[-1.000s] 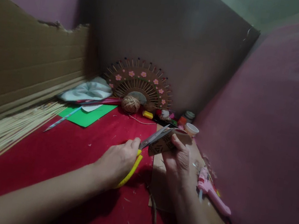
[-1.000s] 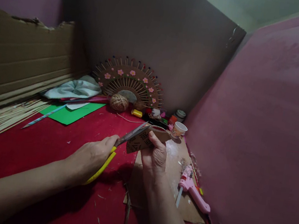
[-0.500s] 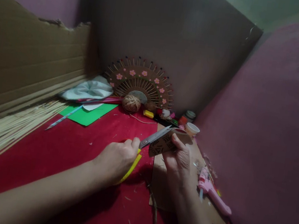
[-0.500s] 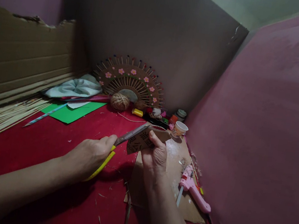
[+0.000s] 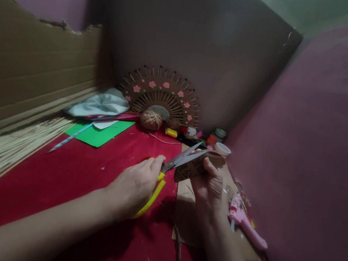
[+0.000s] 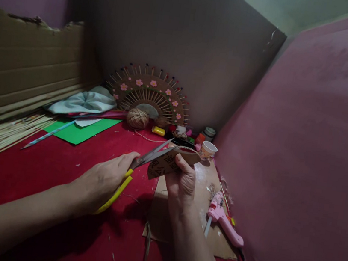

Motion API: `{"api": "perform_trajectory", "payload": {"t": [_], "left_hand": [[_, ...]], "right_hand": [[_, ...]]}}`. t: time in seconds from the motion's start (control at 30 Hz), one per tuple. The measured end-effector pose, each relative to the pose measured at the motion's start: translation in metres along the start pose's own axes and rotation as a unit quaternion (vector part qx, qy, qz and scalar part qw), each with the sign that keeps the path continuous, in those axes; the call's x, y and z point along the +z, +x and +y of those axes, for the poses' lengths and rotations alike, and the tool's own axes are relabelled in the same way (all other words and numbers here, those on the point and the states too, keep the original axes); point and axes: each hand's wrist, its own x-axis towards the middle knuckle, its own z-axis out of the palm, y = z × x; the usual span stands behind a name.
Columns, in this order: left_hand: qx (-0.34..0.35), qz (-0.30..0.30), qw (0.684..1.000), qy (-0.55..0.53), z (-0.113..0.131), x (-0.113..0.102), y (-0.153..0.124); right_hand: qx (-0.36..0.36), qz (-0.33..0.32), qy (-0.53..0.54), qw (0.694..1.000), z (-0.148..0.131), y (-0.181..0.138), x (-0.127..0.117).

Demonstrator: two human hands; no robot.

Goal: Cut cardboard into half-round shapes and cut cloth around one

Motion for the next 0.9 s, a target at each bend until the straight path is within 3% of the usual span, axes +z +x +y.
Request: {"api": "perform_trajectory", "payload": {"t": [0.23, 0.43, 0.9], "left_hand": [[0.044, 0.054, 0.993, 0.099, 0.0003, 0.0066, -0.0059], [0.04, 0.059, 0.985, 0.158, 0.0044, 0.0011, -0.0055], [0.023, 0.055, 0.982, 0.179, 0.0062, -0.0007, -0.0047]], "right_hand": [[0.0, -0.028, 0.028, 0.999, -0.0036, -0.0027, -0.0007], [-0.004, -0.033, 0.02, 0.999, -0.0064, -0.005, 0.003], [-0.003, -0.005, 0.013, 1.0, -0.0044, -0.0048, 0.0051]]}}
